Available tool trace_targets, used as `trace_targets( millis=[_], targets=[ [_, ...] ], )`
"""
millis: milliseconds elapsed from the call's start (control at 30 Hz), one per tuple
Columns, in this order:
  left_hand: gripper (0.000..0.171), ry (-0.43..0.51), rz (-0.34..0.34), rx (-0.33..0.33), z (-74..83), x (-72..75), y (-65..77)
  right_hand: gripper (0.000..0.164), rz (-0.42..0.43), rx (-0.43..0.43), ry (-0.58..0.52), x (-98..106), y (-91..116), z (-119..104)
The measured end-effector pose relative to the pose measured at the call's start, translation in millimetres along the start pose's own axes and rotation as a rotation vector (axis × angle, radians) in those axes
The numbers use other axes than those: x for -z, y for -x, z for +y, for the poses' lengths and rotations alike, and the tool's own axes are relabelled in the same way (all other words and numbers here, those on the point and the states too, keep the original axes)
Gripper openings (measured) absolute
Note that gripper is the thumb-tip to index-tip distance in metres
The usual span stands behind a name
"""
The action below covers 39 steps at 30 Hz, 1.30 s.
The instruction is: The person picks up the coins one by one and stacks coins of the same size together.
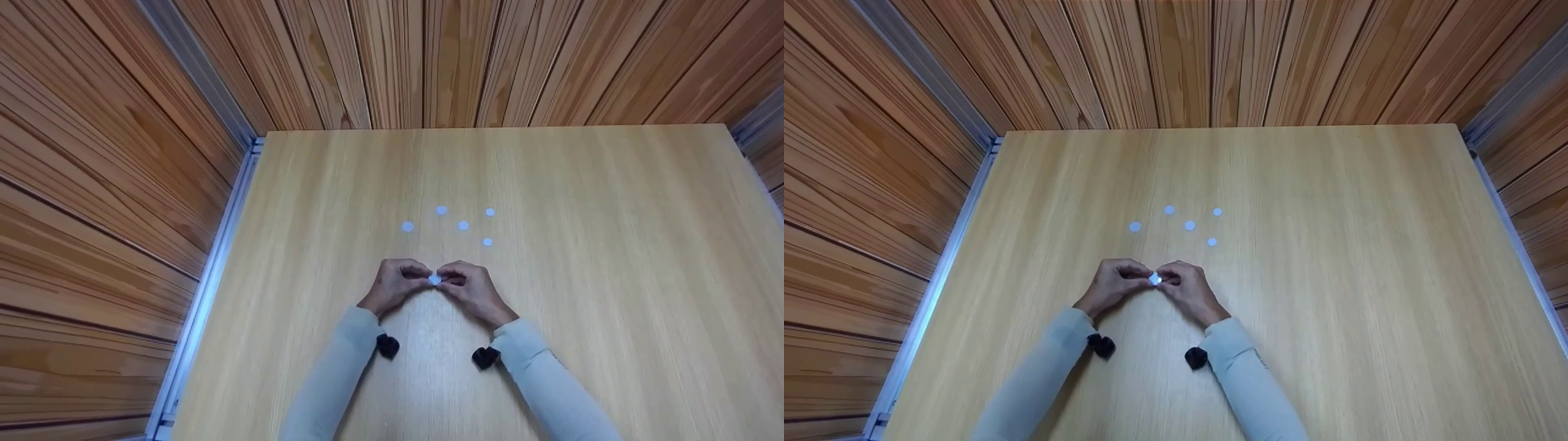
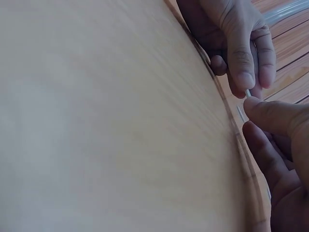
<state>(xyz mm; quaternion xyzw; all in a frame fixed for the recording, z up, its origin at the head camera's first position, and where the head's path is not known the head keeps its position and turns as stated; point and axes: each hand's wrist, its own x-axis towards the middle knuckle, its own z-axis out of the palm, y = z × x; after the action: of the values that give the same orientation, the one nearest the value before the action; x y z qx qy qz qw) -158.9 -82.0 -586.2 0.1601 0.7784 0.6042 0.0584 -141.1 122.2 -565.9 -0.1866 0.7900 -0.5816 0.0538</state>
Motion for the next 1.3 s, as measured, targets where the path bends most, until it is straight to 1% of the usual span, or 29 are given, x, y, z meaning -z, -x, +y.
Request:
trace_targets(
  millis=[100,200,300,533,900,1000,1133,1300],
  targets=[
    [0.014,-0.003,-0.005,-0.008,-0.3,2.4,2.2,0.020,-0.004,0.013,0.007,-1,2,-14],
    [0.014,-0.007,-0.008,-0.009,-0.2,4.6,4.2,0.019,-0.005,0.028,-0.008,-3,3,-23],
    [0.014,-0.007,-0.007,0.002,-0.1,7.0,7.0,0.019,-0.009,0.030,-0.024,-6,3,-23],
    [0.015,0.025,-0.001,0.007,-1.4,12.1,12.0,0.020,-0.015,-0.020,-0.063,-11,4,-23],
    [0.014,0.007,-0.018,0.002,-3.1,23.0,21.3,0.018,-0.001,-0.008,-0.049,-24,5,-31],
    [0.014,-0.002,-0.029,0.003,-3.2,25.8,24.3,0.018,0.005,-0.006,-0.051,-29,5,-26],
    [0.014,-0.006,-0.027,0.010,-0.9,26.8,29.1,0.018,0.018,-0.003,-0.053,-37,5,-4],
    [0.014,-0.015,-0.018,0.031,-0.4,26.2,34.0,0.017,-0.002,0.010,-0.031,-40,6,0]
  ],
)
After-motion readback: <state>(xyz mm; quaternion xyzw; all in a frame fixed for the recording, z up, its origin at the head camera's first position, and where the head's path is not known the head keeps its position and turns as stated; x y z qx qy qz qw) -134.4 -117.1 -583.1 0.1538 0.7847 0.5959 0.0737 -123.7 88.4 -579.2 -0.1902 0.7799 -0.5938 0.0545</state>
